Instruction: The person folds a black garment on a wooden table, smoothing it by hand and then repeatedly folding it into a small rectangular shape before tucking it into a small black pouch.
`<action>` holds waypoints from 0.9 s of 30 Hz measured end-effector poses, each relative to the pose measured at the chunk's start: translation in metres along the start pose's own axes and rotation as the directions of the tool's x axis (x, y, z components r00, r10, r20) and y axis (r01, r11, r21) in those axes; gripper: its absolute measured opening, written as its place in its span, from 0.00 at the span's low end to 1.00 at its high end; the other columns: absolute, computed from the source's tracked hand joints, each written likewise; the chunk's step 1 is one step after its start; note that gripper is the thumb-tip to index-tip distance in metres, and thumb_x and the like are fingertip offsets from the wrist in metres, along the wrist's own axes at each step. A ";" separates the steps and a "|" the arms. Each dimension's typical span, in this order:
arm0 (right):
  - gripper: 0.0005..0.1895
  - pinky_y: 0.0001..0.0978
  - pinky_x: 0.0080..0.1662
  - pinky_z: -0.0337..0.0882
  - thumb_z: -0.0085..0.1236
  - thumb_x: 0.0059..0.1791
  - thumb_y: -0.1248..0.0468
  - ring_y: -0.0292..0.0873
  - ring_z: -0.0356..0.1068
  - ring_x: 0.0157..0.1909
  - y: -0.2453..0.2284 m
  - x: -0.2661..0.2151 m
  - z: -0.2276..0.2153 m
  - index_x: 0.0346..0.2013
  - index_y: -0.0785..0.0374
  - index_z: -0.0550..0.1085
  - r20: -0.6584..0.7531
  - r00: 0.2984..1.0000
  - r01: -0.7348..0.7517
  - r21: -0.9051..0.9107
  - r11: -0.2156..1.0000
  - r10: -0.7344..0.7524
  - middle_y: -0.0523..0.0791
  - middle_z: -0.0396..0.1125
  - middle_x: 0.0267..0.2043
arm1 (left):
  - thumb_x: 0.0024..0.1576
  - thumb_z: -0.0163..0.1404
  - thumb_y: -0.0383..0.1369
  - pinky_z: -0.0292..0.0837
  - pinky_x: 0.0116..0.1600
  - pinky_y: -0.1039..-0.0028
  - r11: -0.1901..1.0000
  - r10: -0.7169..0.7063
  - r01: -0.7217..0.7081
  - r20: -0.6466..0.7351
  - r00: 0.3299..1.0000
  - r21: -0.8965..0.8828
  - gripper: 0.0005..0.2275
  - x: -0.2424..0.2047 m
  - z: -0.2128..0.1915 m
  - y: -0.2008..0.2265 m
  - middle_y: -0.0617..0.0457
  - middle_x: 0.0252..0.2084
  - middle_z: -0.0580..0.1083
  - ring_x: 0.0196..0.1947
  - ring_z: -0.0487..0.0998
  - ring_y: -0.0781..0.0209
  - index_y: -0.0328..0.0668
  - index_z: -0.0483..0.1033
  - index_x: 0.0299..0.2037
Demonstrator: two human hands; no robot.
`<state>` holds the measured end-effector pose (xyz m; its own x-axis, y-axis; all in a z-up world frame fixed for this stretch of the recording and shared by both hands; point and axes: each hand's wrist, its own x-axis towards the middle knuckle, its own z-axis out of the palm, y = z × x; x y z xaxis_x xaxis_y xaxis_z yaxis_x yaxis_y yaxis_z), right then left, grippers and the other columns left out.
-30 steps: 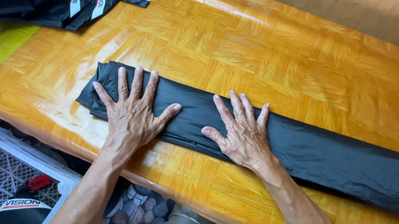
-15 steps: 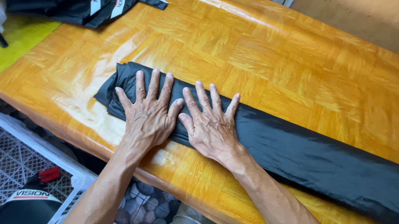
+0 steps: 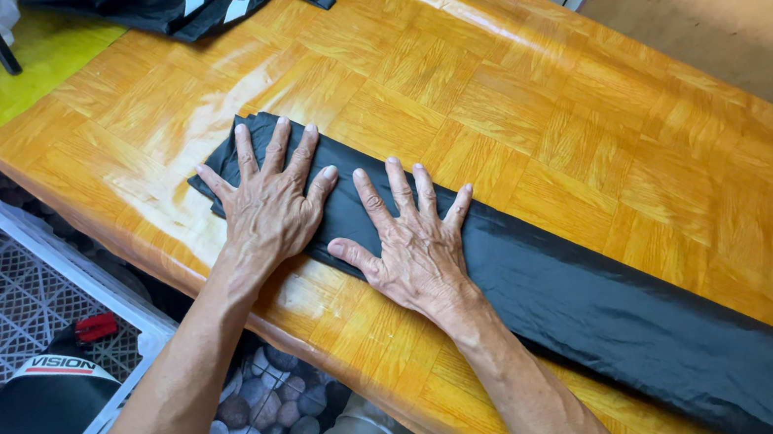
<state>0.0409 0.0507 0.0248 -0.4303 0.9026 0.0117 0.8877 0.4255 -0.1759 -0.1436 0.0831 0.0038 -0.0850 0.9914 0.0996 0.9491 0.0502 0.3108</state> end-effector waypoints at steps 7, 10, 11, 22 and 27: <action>0.45 0.89 0.62 0.31 0.35 0.51 0.30 0.65 0.36 0.79 -0.016 0.025 -0.001 0.76 0.48 0.51 0.008 1.000 -0.027 0.055 0.998 0.026 0.55 0.39 0.80 | 0.65 0.34 0.58 0.35 0.61 0.14 0.996 0.090 -0.090 -0.092 0.992 0.005 0.28 0.025 0.005 -0.029 0.53 0.78 0.55 0.77 0.42 0.34 0.66 0.59 0.74; 0.47 0.88 0.63 0.33 0.39 0.51 0.31 0.65 0.37 0.79 -0.008 0.020 0.003 0.76 0.55 0.52 -0.048 0.999 0.008 0.078 0.997 -0.004 0.57 0.40 0.79 | 0.66 0.34 0.57 0.34 0.61 0.14 0.993 0.117 -0.119 -0.122 0.986 -0.009 0.28 0.021 0.005 -0.030 0.48 0.77 0.56 0.77 0.42 0.32 0.64 0.58 0.75; 0.47 0.88 0.63 0.33 0.39 0.51 0.31 0.65 0.37 0.79 -0.002 0.012 0.001 0.76 0.55 0.52 -0.045 0.999 -0.005 0.081 0.997 0.008 0.57 0.40 0.79 | 0.66 0.34 0.57 0.34 0.61 0.14 0.992 0.126 -0.128 -0.112 0.986 -0.011 0.28 0.020 0.005 -0.029 0.48 0.77 0.56 0.77 0.42 0.32 0.64 0.58 0.75; 0.52 0.77 0.66 0.40 0.38 0.45 0.22 0.63 0.45 0.76 0.071 -0.053 0.017 0.76 0.47 0.52 -0.184 0.983 -0.048 -0.146 0.988 0.020 0.53 0.44 0.79 | 0.63 0.37 0.55 0.34 0.57 0.14 0.993 0.111 -0.113 -0.091 0.990 -0.018 0.28 0.017 -0.010 -0.020 0.47 0.77 0.54 0.75 0.43 0.34 0.62 0.59 0.73; 0.51 0.77 0.65 0.39 0.37 0.45 0.22 0.60 0.44 0.77 0.097 -0.080 0.013 0.76 0.44 0.52 -0.181 0.980 -0.108 -0.158 0.982 0.078 0.50 0.45 0.79 | 0.63 0.36 0.55 0.33 0.59 0.14 0.996 0.086 -0.087 -0.033 0.996 -0.027 0.29 0.018 -0.014 -0.016 0.49 0.78 0.52 0.76 0.40 0.36 0.62 0.58 0.74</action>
<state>0.1592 0.0193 -0.0058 -0.3226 0.9301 0.1756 0.9435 0.3308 -0.0185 -0.1641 0.0988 0.0137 -0.0134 0.9875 0.1571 0.9444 -0.0391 0.3265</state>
